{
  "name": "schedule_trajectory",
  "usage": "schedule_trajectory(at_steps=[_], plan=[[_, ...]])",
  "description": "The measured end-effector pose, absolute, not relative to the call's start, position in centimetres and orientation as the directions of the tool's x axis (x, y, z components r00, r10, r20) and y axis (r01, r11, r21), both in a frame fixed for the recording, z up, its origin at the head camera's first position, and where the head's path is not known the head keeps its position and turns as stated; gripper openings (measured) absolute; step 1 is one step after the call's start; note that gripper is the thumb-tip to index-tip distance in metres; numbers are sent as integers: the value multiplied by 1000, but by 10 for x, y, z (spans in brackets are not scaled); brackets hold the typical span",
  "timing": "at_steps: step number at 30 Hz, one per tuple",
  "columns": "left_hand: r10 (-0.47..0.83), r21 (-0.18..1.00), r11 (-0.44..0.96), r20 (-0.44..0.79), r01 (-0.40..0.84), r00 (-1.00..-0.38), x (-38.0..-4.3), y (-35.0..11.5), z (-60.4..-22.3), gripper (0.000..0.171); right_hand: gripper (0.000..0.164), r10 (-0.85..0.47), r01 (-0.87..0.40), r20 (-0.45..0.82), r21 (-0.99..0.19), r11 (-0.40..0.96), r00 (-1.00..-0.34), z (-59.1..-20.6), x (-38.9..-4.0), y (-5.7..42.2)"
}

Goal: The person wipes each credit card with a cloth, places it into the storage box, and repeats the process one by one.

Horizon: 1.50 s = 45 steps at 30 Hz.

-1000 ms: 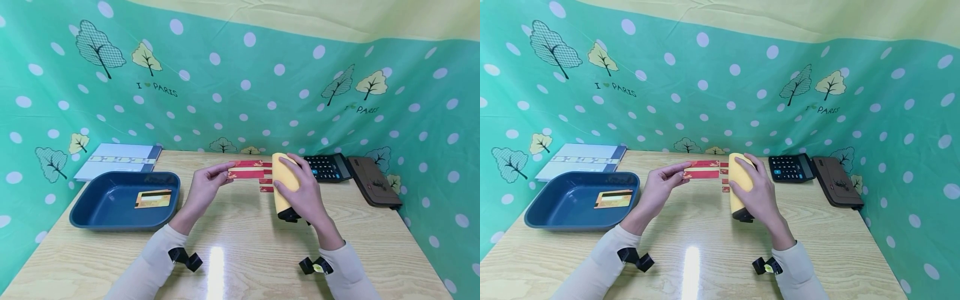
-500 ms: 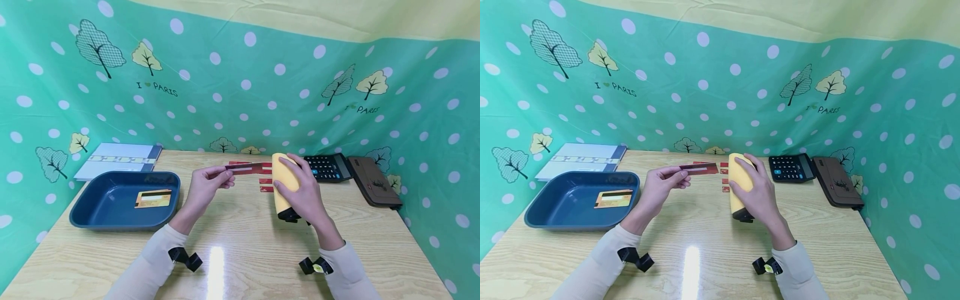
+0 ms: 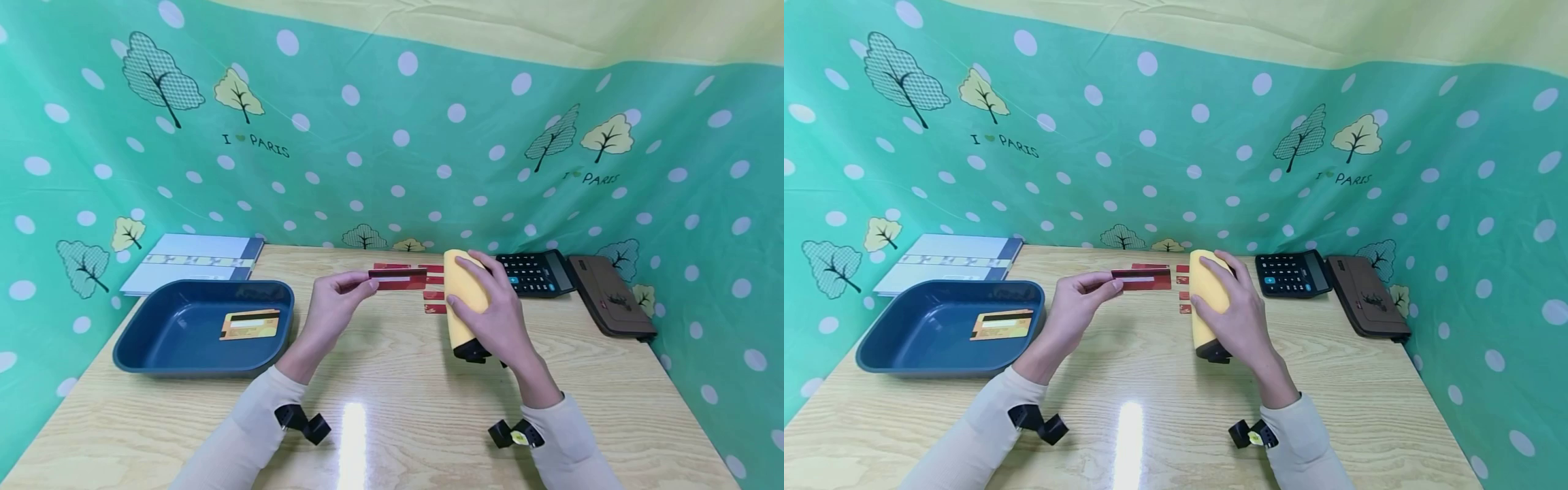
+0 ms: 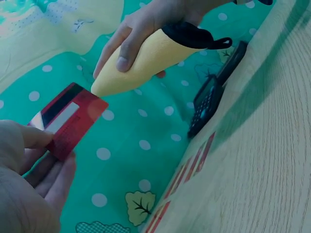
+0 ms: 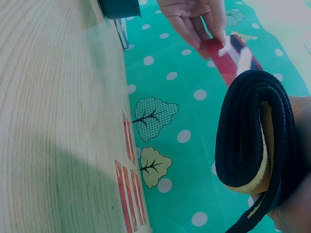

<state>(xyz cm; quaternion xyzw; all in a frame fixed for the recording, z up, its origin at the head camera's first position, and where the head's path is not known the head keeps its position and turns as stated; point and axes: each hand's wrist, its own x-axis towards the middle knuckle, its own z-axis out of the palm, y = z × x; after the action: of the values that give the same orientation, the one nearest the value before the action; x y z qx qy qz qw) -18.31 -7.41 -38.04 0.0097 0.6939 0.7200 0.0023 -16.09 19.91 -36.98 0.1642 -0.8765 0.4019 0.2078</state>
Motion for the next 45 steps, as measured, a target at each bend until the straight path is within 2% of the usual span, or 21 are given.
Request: schedule_trajectory(at_steps=[4, 13, 19, 30, 45], plan=[[53, 998, -67, -7, -10, -999, -182, -73, -380, 30, 63, -124, -463, 504, -632, 621, -855, -370, -161, 198], [52, 999, -29, 34, 33, -998, -183, -72, -382, 43, 64, -132, -470, 508, -625, 623, -851, -372, -160, 197], [77, 997, -29, 67, 65, -995, -185, -71, -384, 43, 64, -136, -476, 510, -628, 616, -849, -372, -160, 195], [78, 996, -76, 56, 50, -995, -185, -67, -388, 39, 62, -171, -499, 516, -607, 618, -839, -377, -158, 185], [109, 986, -157, 74, 57, -991, -182, -61, -390, 43, 63, -181, -486, 501, -588, 646, -846, -378, -158, 178]])
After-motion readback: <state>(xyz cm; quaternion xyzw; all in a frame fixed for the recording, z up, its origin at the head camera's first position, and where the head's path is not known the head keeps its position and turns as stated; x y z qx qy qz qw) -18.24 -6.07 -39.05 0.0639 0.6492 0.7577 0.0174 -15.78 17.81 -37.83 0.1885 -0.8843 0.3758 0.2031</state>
